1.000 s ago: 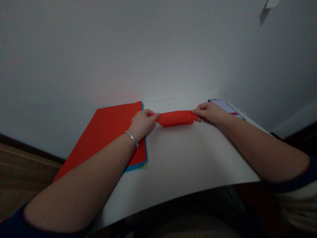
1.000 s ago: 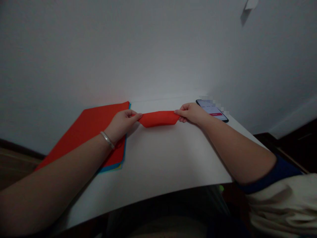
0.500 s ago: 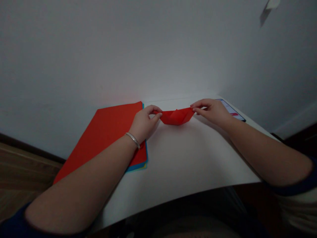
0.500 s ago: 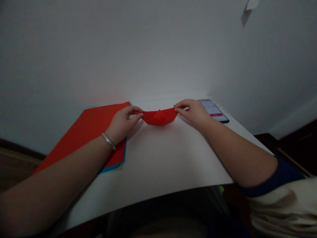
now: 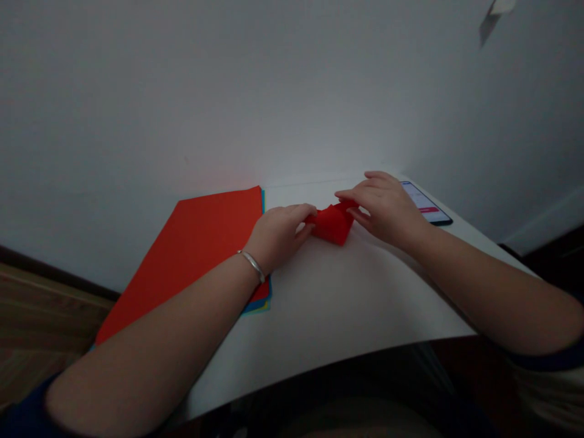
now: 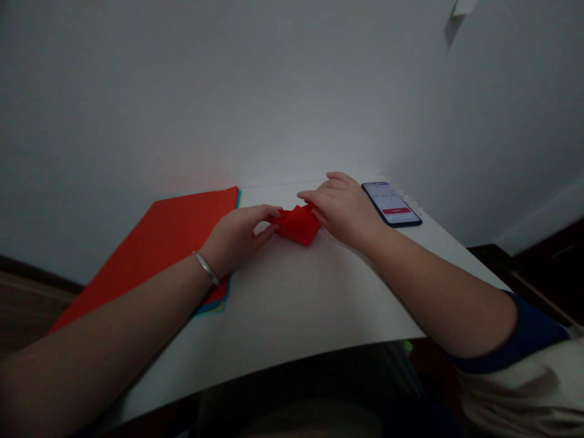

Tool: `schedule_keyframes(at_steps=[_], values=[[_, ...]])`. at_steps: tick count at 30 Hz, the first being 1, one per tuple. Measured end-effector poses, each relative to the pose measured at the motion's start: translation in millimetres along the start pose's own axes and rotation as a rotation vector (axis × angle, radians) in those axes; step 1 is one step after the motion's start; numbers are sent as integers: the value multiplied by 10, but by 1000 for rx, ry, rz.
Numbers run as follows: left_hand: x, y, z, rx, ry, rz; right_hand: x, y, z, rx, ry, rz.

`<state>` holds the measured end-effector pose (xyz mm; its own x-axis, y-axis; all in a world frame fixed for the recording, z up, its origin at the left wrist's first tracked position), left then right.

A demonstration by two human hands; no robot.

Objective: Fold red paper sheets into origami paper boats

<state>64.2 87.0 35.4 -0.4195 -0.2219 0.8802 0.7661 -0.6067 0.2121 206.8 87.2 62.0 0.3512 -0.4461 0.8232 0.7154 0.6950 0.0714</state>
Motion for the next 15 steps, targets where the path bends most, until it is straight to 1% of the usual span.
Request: schedule_keyframes(at_steps=[3,5,7,9,12,15], values=[[-1,81,-7,-64,5,-16,5,-193,21,104,-24,-13],[-8,136,-17,-103,1,-48,-12,-292,26,139,-76,-45],[-23,162,-25,-109,-14,-65,-66,-301,23,104,-174,-137],[-46,157,-30,-86,-37,-35,-131,-252,8,40,-285,-210],[-80,132,-31,-45,-77,64,-219,-168,-21,-43,-427,-236],[-90,142,-27,-33,-101,123,-283,-127,-26,-83,-531,-242]])
Point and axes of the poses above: each hand's wrist, its own z-axis towards the middle knuckle, its own x-axis out of the back of the hand, y = z × x, the point moved 9 cm from there along z, towards the middle knuckle, and after that the axes turned 4 degrees about x, right-handed, at the moved point
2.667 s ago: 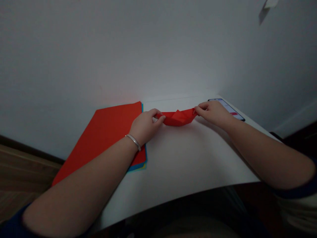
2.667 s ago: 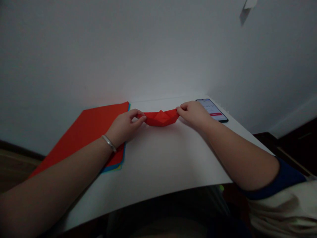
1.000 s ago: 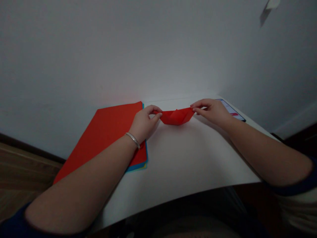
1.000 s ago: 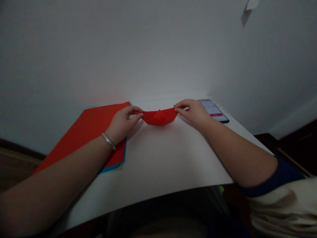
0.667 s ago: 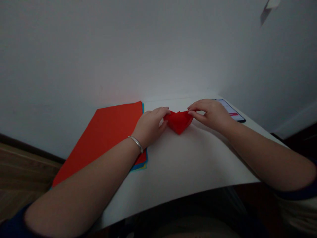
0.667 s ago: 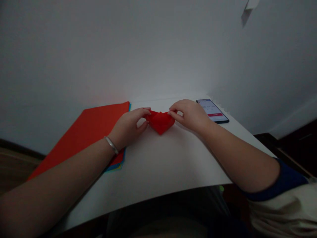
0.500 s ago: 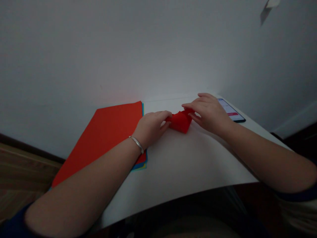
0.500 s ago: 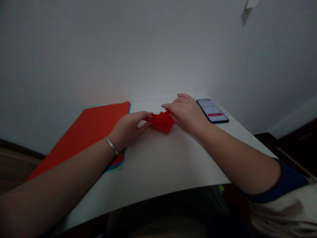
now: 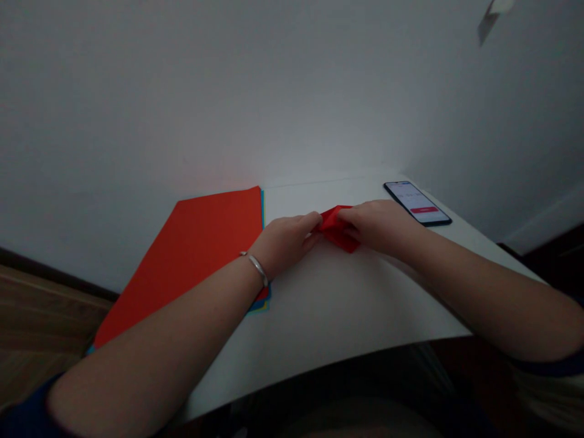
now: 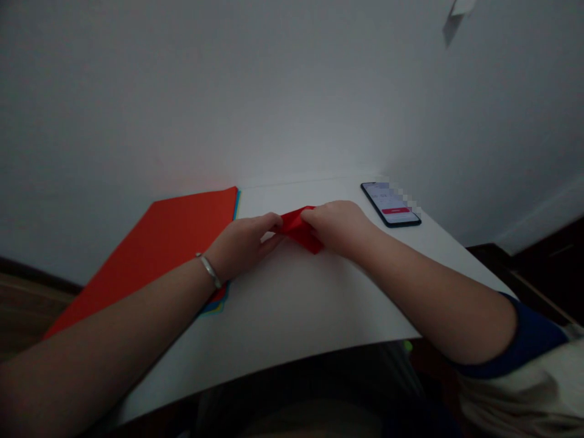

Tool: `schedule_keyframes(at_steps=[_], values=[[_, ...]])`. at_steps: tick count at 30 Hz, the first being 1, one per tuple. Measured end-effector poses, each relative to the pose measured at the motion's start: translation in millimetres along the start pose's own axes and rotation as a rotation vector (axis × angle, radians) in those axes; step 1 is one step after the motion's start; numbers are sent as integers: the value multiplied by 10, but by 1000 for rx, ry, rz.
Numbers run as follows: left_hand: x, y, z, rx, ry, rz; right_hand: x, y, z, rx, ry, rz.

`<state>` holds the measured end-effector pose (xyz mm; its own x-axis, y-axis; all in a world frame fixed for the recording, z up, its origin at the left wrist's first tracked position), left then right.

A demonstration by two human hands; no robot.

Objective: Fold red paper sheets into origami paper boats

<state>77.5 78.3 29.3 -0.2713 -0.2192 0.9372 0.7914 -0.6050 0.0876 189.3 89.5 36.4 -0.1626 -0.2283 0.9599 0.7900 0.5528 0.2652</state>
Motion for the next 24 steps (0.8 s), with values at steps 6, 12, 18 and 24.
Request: schedule_keyframes(at_steps=[6,12,18,24], values=[[-20,49,5,-16,-40,5,-89,1,90,-30,-111,45],[-46,21,4,-2,-63,-73,-89,-60,126,-45,-137,33],[-53,0,28,34,-89,-93,12,-257,118,88,48,153],[-31,22,29,30,-92,-48,-17,-262,147,100,71,196]])
Point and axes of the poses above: each hand's wrist, its own z-axis towards the middle knuckle, its own x-axis out of the back of the hand, y = z × x, the point moved 9 cm from there along z, towards the middle knuckle, and after that the axes turned 4 degrees about x, right-handed, at the moved point
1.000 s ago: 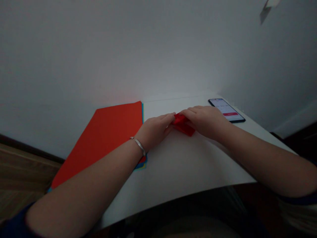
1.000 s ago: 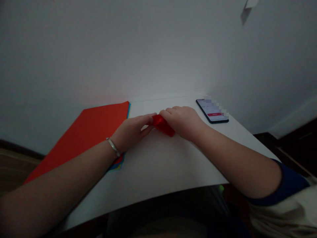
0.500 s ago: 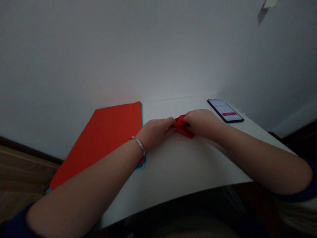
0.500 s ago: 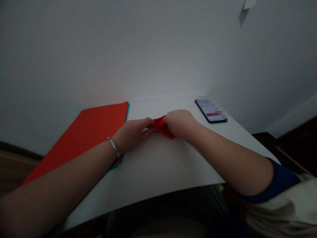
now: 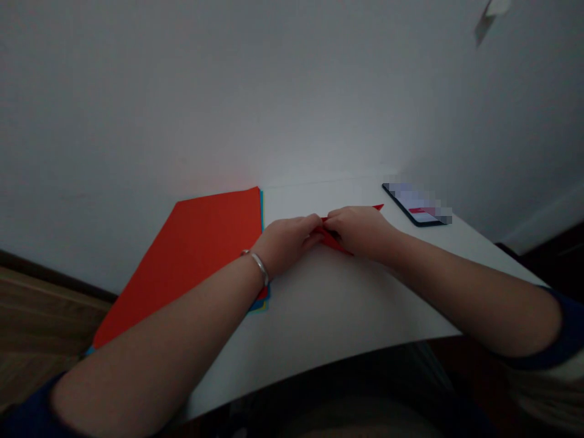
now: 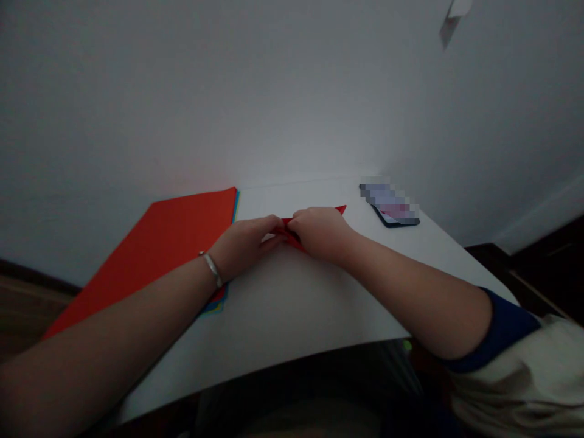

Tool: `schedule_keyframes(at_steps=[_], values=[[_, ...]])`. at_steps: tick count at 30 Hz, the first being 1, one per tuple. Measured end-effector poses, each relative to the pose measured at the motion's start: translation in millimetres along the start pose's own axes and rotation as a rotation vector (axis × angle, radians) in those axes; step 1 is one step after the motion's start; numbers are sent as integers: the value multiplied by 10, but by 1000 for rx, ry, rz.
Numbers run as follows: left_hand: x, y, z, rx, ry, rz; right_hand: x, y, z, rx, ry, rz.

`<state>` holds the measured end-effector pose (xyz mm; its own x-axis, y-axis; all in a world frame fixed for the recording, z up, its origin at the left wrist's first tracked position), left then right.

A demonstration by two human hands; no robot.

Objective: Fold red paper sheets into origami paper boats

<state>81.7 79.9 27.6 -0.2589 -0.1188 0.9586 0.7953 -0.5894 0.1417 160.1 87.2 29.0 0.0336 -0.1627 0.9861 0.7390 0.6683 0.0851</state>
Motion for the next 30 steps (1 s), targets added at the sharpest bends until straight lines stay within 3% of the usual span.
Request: schedule_keyframes(at_steps=[6,10,15,19,25,30], values=[[74,-66,-13,45,81,205,-8,105,-7,-40,-68,0],[74,-84,-15,29,104,198,-24,301,-74,-145,-210,-52],[71,-97,-12,21,125,146,-34,359,-140,-185,-324,-98],[65,-151,-7,44,125,91,26,319,-139,-131,-250,-44],[60,-166,-28,10,103,58,270,437,-198,-85,16,111],[121,-41,-65,-125,153,205,229,501,-245,-48,-8,-38]])
Point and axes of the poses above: each hand's wrist, its own z-axis towards the middle knuckle, its own x-axis out of the back of the hand, y = z × x, the point moved 9 cm from there along z, towards the middle knuckle, and after that the axes turned 4 degrees about x, right-handed, at the moved point
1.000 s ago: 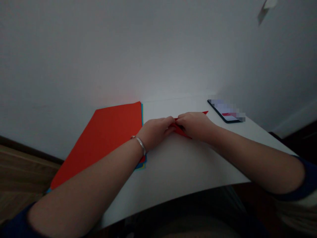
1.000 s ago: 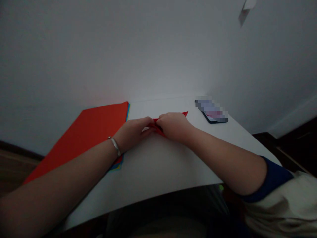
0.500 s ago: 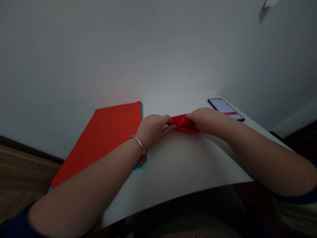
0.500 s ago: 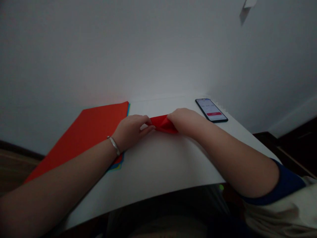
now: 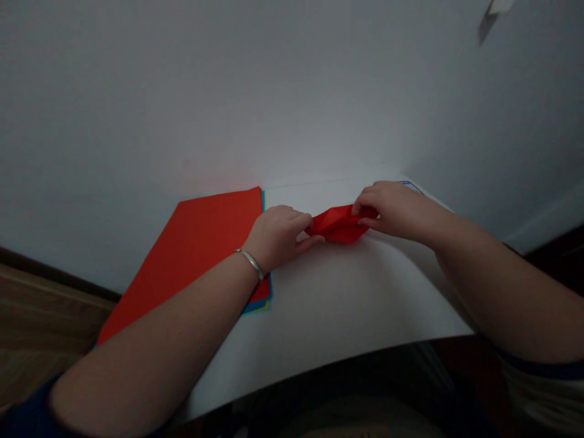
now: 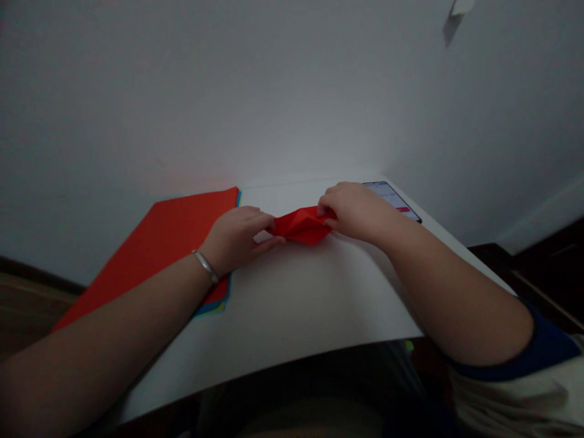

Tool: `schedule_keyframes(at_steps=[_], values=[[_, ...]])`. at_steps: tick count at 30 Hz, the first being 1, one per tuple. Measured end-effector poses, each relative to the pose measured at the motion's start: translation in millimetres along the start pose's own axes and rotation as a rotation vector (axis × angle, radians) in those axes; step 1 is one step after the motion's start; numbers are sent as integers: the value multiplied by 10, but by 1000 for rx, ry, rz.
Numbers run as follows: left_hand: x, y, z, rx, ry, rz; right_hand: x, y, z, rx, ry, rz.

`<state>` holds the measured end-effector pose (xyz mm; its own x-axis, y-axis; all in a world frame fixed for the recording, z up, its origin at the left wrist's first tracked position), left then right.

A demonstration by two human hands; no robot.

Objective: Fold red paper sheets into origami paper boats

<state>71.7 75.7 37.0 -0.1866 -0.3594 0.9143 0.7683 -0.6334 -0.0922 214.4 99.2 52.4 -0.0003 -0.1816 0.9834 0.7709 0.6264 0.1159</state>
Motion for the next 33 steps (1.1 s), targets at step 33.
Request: schedule_keyframes(at_steps=[33], values=[[-316,-792,-178,748,5,-491,-653,471,-14,-343,5,741]])
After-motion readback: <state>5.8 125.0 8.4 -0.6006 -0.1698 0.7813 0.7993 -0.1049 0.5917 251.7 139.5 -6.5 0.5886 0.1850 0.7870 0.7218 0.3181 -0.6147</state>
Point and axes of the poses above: each hand's wrist, its own z-axis towards the middle knuckle, its own x-axis out of the back of the hand, y = z × x, the point moved 9 cm from there along z, towards the middle knuckle, and after that the axes turned 4 degrees about x, right-handed, at the moved point
